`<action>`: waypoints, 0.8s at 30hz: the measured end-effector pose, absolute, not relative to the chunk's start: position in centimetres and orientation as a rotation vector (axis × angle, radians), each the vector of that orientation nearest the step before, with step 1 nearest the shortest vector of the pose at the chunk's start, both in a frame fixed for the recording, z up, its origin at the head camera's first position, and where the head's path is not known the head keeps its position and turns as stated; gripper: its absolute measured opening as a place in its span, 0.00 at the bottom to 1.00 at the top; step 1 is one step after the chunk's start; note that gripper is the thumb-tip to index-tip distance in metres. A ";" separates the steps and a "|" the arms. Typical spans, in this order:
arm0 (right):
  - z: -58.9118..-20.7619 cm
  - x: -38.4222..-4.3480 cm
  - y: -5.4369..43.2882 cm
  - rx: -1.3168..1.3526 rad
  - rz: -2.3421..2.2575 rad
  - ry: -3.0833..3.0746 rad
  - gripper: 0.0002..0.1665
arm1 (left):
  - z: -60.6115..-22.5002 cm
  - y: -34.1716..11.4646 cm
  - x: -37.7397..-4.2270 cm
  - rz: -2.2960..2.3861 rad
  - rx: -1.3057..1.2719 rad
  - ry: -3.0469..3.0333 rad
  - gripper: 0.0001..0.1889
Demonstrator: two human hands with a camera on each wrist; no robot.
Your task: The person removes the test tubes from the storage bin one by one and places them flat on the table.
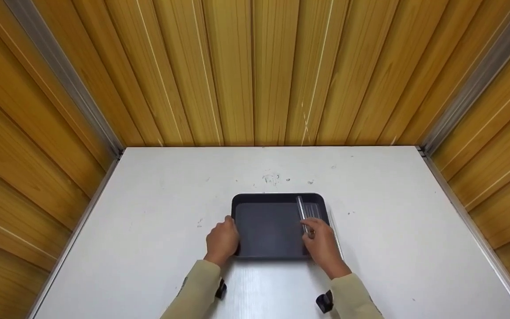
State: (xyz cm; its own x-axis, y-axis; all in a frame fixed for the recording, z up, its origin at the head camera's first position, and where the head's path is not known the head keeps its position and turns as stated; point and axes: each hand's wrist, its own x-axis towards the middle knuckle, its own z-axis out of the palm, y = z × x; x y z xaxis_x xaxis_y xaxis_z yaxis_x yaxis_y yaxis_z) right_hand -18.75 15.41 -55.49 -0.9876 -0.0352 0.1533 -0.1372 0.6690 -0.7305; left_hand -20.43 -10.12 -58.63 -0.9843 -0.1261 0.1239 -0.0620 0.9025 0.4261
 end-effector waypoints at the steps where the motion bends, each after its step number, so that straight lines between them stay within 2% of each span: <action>1: -55.4 -18.7 15.6 0.131 1.242 -2.756 0.20 | -58.7 -10.1 -20.4 -0.639 0.143 -2.918 0.13; 24: -54.0 -18.7 18.4 0.008 1.280 -2.716 0.22 | -58.5 -10.2 -20.3 -0.647 0.144 -2.911 0.13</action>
